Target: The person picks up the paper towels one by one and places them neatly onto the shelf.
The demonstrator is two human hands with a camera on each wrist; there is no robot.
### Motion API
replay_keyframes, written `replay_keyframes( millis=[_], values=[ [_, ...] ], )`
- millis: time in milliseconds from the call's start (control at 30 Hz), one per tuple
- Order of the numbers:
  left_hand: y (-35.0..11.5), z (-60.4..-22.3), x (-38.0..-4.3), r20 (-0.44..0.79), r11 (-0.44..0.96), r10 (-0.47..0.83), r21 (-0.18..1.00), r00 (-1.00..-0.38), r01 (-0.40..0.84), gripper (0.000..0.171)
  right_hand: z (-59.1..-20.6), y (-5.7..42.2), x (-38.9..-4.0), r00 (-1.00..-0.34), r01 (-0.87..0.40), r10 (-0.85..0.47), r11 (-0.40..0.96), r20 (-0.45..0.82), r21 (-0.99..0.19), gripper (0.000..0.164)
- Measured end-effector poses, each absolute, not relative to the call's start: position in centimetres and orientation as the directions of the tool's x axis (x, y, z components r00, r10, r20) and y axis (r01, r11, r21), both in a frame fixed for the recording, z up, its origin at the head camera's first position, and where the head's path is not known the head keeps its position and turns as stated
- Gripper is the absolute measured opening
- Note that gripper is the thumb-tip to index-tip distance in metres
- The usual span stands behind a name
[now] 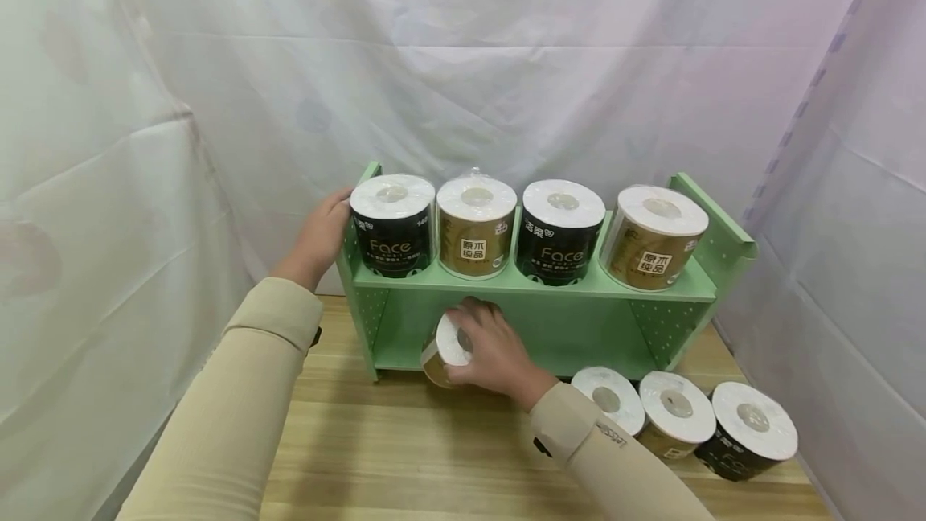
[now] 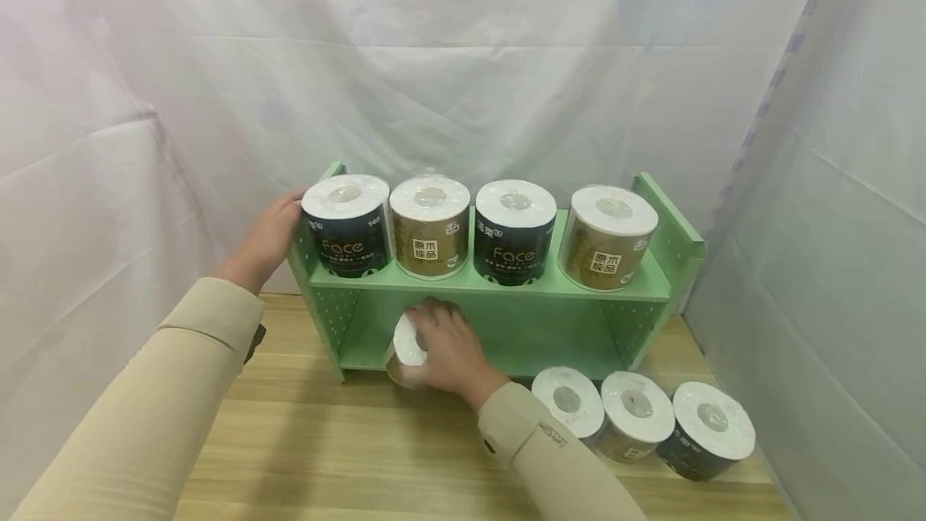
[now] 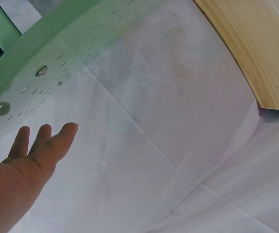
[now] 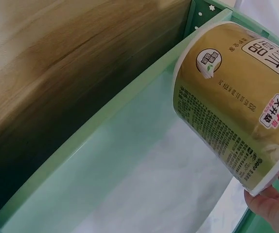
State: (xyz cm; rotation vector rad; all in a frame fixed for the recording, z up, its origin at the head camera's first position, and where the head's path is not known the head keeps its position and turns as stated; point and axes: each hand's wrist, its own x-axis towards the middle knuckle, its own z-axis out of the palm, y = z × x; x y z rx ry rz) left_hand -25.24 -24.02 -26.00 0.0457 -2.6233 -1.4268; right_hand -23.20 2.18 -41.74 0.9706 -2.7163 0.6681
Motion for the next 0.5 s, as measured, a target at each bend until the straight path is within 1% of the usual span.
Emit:
replay_keyframes(
  millis=[500],
  values=[
    [-24.0,-26.1,-25.4,0.122,0.536,-0.109,0.843,-0.986,0.045,0.057,-42.0,0.7,-24.2,-0.771,-0.637,-0.544,0.682,0.332,-0.360,0.078]
  ],
)
